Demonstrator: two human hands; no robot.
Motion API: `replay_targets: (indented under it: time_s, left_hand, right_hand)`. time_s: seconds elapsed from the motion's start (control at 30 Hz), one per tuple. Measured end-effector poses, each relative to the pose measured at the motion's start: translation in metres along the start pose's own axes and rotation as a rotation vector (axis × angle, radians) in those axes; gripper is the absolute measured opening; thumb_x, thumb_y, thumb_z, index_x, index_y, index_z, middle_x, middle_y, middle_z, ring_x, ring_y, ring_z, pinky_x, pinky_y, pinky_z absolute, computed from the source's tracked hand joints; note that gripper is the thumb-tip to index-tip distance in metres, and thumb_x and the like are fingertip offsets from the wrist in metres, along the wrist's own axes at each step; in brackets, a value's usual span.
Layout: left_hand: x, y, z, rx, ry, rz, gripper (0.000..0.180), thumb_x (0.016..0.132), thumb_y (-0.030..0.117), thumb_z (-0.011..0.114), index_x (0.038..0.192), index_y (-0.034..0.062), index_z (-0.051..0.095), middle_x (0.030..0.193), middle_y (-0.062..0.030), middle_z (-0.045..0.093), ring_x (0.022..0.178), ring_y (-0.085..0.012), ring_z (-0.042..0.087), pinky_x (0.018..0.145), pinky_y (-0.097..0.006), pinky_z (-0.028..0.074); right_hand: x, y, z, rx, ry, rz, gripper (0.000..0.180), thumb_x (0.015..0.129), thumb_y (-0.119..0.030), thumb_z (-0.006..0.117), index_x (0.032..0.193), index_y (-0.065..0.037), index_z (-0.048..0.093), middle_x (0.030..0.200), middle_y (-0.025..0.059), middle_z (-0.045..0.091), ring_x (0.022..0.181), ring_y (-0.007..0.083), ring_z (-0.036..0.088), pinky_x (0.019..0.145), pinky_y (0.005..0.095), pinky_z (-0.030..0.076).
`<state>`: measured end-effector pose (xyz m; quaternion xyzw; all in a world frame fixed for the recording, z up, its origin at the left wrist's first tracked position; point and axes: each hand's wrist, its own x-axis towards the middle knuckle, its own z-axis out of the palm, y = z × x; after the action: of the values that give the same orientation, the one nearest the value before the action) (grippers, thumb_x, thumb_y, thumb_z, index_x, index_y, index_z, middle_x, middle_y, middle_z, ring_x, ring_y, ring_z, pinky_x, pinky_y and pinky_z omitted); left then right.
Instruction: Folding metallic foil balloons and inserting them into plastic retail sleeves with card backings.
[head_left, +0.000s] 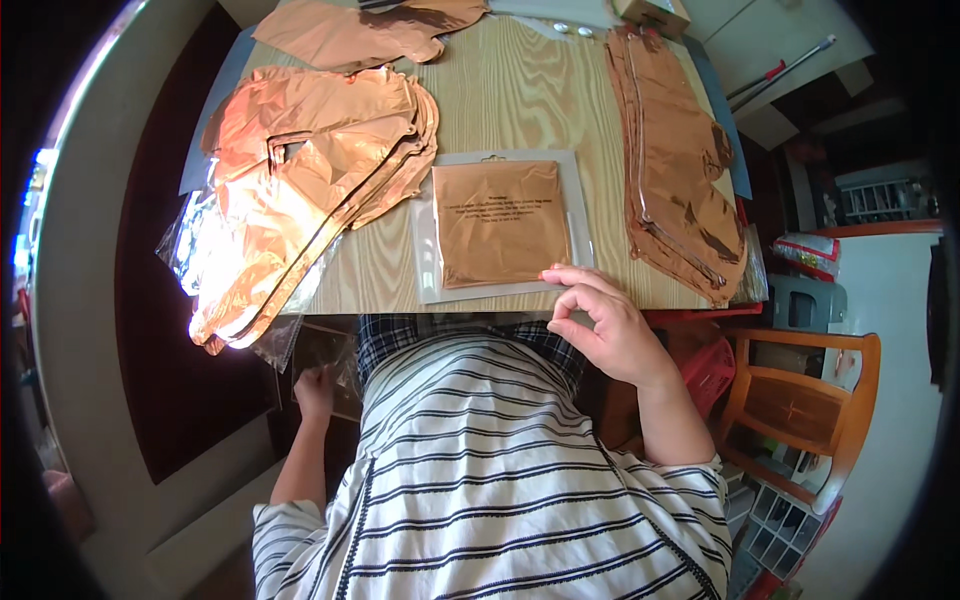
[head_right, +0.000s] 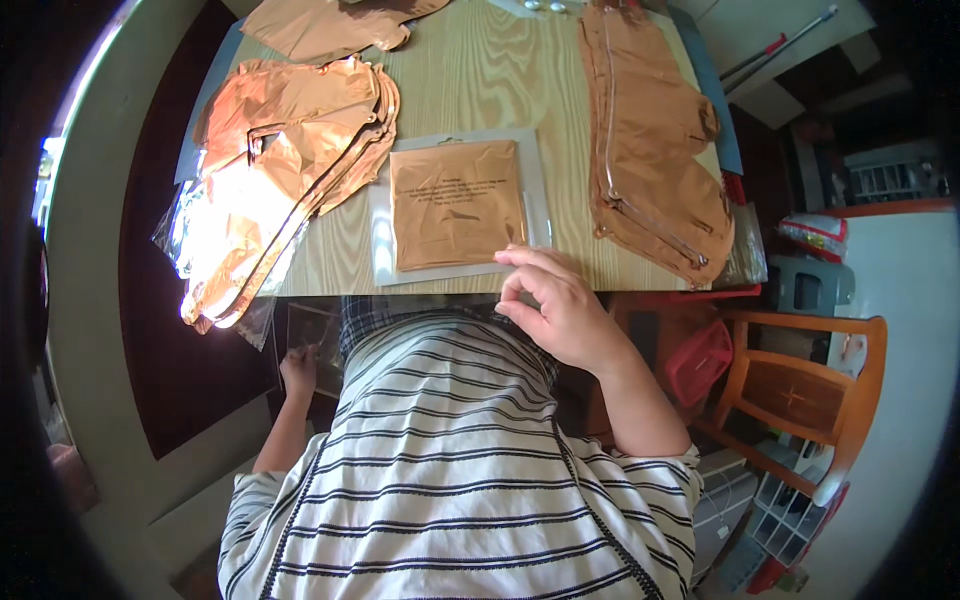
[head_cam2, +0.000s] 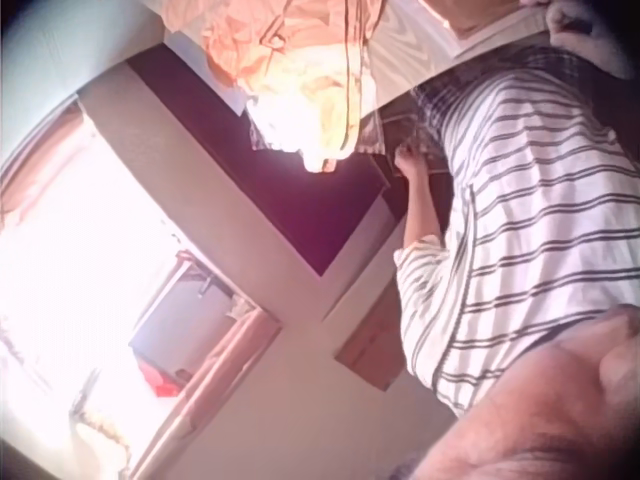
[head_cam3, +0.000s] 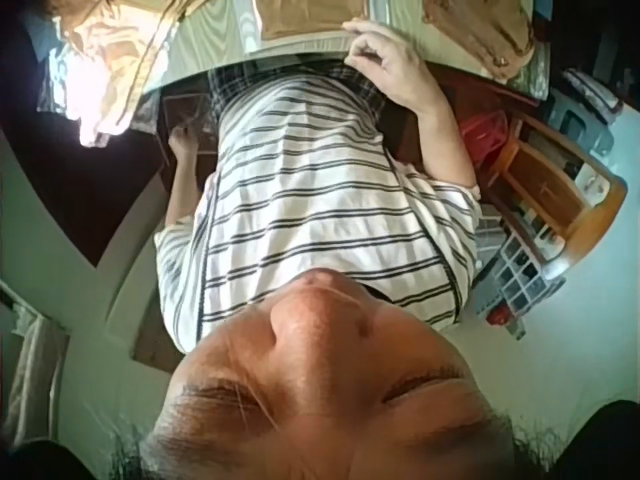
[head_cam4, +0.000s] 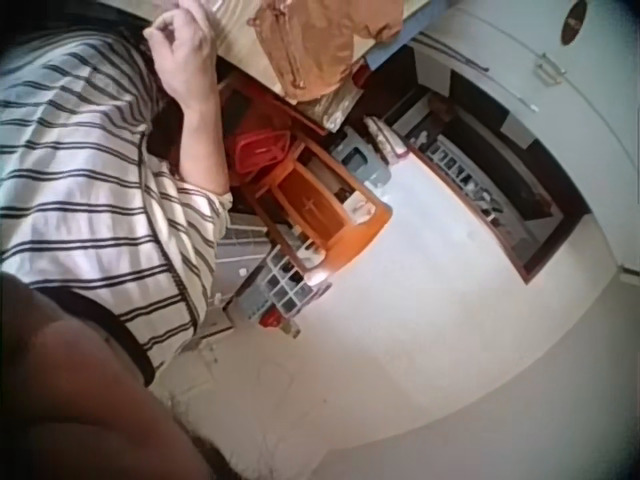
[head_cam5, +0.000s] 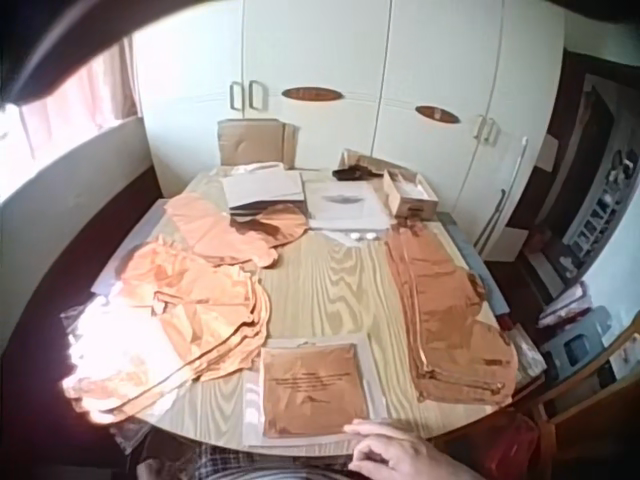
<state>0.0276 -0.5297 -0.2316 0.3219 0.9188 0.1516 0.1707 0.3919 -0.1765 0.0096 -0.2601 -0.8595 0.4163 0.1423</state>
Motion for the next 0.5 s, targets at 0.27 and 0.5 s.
replay_targets:
  time_s: [0.27, 0.5]
  left_hand:
    - [0.026, -0.204, 0.137, 0.352, -0.404, 0.087, 0.043, 0.093, 0.043, 0.064, 0.101, 0.0017, 0.075, 0.101, -0.0186, 0.075, 0.097, -0.0353, 0.072, 0.078, -0.044, 0.056]
    - [0.067, -0.204, 0.110, -0.122, -0.426, -0.509, 0.065, 0.089, 0.050, 0.069, 0.137, 0.0089, 0.057, 0.129, -0.0232, 0.064, 0.109, -0.0418, 0.067, 0.088, -0.051, 0.055]
  right_hand:
    - [0.002, 0.000, -0.001, 0.025, -0.009, 0.050, 0.014, 0.087, -0.006, 0.074, 0.087, -0.004, 0.060, 0.134, 0.0156, 0.064, 0.134, 0.0337, 0.055, 0.110, 0.0420, 0.043]
    - [-0.007, -0.004, -0.004, 0.094, 0.092, -0.024, 0.014, 0.084, -0.004, 0.076, 0.089, -0.004, 0.063, 0.129, 0.0144, 0.066, 0.132, 0.0340, 0.057, 0.108, 0.0422, 0.045]
